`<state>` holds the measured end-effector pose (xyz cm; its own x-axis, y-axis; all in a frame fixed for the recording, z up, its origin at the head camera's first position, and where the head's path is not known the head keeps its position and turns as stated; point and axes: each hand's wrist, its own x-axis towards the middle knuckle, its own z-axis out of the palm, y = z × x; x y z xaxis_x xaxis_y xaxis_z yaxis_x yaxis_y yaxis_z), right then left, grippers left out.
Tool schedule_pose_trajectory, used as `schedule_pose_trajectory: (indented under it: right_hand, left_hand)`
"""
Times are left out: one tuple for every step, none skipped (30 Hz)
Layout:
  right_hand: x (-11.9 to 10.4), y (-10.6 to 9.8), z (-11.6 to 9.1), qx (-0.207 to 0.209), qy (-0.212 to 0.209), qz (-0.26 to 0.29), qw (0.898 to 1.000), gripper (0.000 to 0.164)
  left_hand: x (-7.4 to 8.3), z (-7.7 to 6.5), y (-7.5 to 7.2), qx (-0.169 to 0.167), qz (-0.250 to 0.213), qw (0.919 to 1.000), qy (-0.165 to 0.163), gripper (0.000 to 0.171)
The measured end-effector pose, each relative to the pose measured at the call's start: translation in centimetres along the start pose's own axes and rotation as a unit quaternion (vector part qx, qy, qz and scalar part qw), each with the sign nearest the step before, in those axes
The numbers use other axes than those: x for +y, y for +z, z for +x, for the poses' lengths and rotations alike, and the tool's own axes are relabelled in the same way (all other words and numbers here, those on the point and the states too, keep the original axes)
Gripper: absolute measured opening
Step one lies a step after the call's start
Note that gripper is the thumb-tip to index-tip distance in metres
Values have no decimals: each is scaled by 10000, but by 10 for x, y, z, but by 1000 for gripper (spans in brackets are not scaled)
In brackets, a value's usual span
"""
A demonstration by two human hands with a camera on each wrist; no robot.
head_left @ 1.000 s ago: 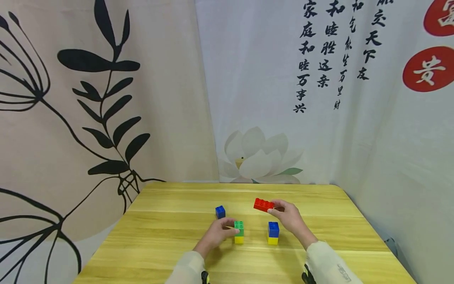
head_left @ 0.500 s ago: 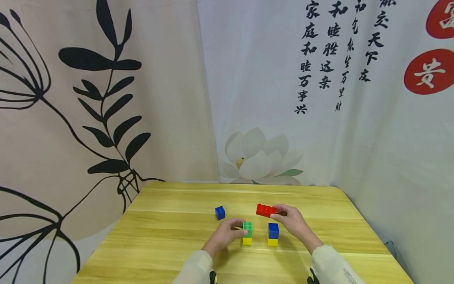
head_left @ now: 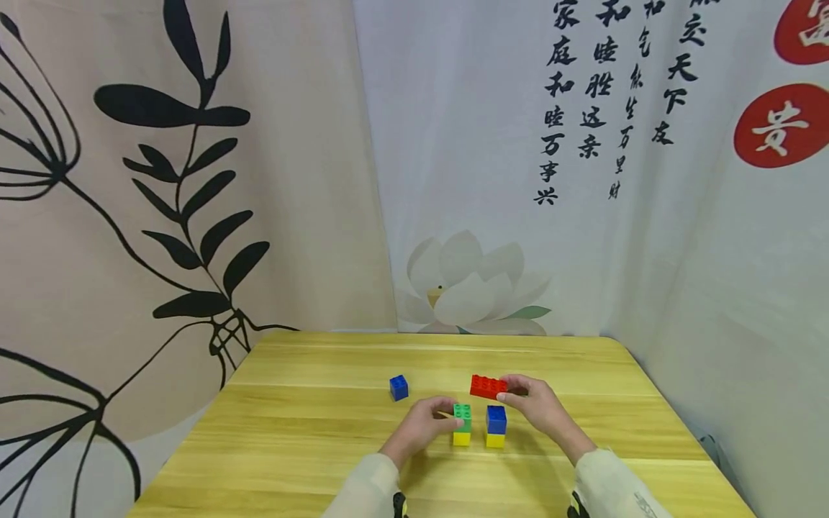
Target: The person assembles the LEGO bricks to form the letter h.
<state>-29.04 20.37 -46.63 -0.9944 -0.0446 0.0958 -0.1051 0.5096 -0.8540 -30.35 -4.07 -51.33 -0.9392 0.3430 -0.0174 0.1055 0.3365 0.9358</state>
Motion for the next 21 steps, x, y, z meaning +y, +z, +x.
schedule_pose_trajectory:
  right_hand:
    - [0, 0, 0, -2, 2, -1, 10000, 35]
    - [1, 0, 0, -12, 3, -12, 10000, 35]
    - [2, -1, -1, -23, 8, -18, 10000, 35]
    - [2, -1, -1, -35, 25, -17, 10000, 35]
    - [3, -1, -1, -46, 46, -13, 10000, 35]
    - [3, -1, -1, -53, 52, -13, 10000, 36]
    - [4, 0, -1, -59, 66, -19, 10000, 36]
    - [4, 0, -1, -72, 84, -17, 9999, 37]
    - [4, 0, -1, -85, 85, -20, 9999, 37]
    - [4, 0, -1, -97, 103, 1, 9999, 37]
    - [4, 1, -1, -112, 104, 9, 9999, 37]
    - [4, 1, -1, -128, 117, 44, 9998, 37]
    - [5, 2, -1, -149, 125, 75, 9998, 37]
    - [5, 2, -1, -169, 127, 111, 9997, 37]
    - [5, 3, -2, -183, 121, 130, 9997, 37]
    - [5, 3, -2, -192, 134, 168, 9996, 37]
    - [5, 4, -2, -209, 129, 190, 9995, 37]
    - [5, 4, -3, -221, 126, 223, 9994, 36]
    - [5, 5, -3, -231, 112, 229, 9994, 36]
    - [5, 5, -3, -237, 109, 241, 9994, 35]
    - [5, 5, -4, -246, 100, 238, 9994, 35]
  left_hand:
    - [0, 1, 1, 1, 20, 10000, -24, 41]
    - [0, 2, 3, -1, 35, 10000, -49, 40]
    - [0, 4, 4, -1, 34, 10000, -55, 40]
    - [-1, 5, 5, -3, 42, 10000, -69, 40]
    - [-1, 6, 6, -6, 36, 10000, -76, 39]
    - [-1, 7, 7, -9, 42, 10000, -57, 39]
    - [-1, 7, 7, -13, 27, 10000, -40, 38]
    - [-1, 7, 8, -19, 24, 10000, -19, 38]
    - [0, 7, 8, -29, 22, 10000, -9, 38]
    - [0, 7, 8, -40, 32, 10000, -10, 38]
    - [1, 7, 9, -50, 51, 10000, 0, 38]
    - [1, 7, 9, -61, 68, 10000, 7, 38]
    - [2, 7, 9, -70, 74, 9999, 9, 38]
    - [2, 7, 10, -76, 81, 9999, -1, 38]
    - [2, 7, 10, -83, 94, 9999, -10, 38]
    - [2, 7, 11, -80, 96, 9999, -14, 37]
    - [3, 8, 12, -79, 98, 9999, -25, 37]
    - [2, 8, 12, -76, 97, 9999, -32, 38]
    - [2, 8, 12, -63, 126, 9999, -40, 39]
    - [2, 8, 12, -45, 145, 9999, -50, 42]
    - [2, 8, 12, -25, 167, 9998, -57, 46]
